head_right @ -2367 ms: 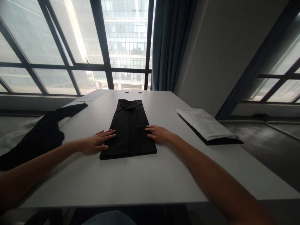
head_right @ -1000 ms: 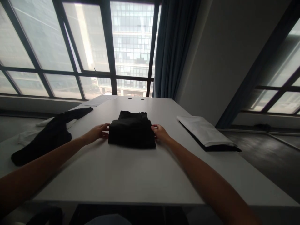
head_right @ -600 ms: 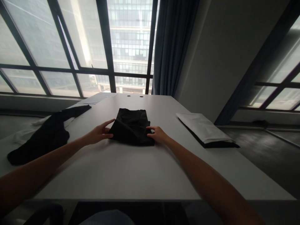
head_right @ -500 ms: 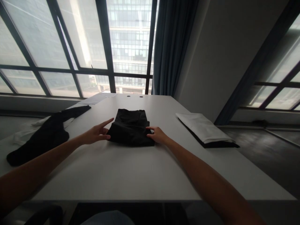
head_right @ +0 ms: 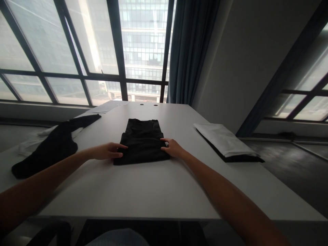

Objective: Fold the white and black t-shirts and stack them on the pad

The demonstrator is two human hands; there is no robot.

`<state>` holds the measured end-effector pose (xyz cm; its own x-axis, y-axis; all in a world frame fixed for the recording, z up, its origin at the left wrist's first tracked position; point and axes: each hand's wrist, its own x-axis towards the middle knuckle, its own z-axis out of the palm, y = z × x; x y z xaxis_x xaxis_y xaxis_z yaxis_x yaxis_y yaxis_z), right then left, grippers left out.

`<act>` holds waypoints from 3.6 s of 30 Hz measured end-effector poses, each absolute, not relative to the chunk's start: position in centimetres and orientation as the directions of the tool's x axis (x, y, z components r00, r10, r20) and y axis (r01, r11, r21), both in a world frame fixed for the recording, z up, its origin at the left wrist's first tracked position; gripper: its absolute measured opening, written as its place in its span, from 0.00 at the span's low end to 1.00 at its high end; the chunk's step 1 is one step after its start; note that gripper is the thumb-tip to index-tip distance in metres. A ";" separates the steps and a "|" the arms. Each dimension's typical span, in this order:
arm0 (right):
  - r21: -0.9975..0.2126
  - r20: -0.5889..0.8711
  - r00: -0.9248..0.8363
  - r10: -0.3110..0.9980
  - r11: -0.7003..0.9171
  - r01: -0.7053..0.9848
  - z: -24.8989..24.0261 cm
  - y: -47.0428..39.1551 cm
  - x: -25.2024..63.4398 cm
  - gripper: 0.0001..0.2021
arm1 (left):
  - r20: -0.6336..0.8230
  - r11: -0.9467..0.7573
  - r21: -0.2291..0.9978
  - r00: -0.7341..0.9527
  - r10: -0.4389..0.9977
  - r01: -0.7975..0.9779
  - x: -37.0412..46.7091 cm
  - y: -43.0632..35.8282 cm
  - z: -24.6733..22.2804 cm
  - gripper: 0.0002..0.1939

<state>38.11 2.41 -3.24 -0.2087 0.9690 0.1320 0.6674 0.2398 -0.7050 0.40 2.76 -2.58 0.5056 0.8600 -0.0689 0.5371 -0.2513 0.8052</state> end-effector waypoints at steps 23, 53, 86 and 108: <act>-0.723 0.201 -0.131 0.971 0.237 0.648 -3.6 3.7 37.8 0.25 | 0.156 -0.325 0.686 0.304 0.940 0.651 0.9 4.5 -3.0 0.41; -0.112 0.165 -0.396 0.903 0.416 0.902 -2.6 -0.8 34.8 0.27 | 0.113 -0.461 0.317 0.449 0.886 0.829 1.9 4.0 -4.4 0.40; -0.265 0.080 -0.543 0.836 0.543 0.797 -4.4 1.8 34.0 0.33 | 0.031 -0.717 0.259 0.736 0.676 0.647 5.1 3.6 -4.2 0.39; -0.361 0.291 -0.512 0.808 0.588 0.724 -4.6 4.2 41.5 0.21 | 0.181 -0.708 0.487 0.734 0.655 0.511 -2.7 6.7 -3.6 0.24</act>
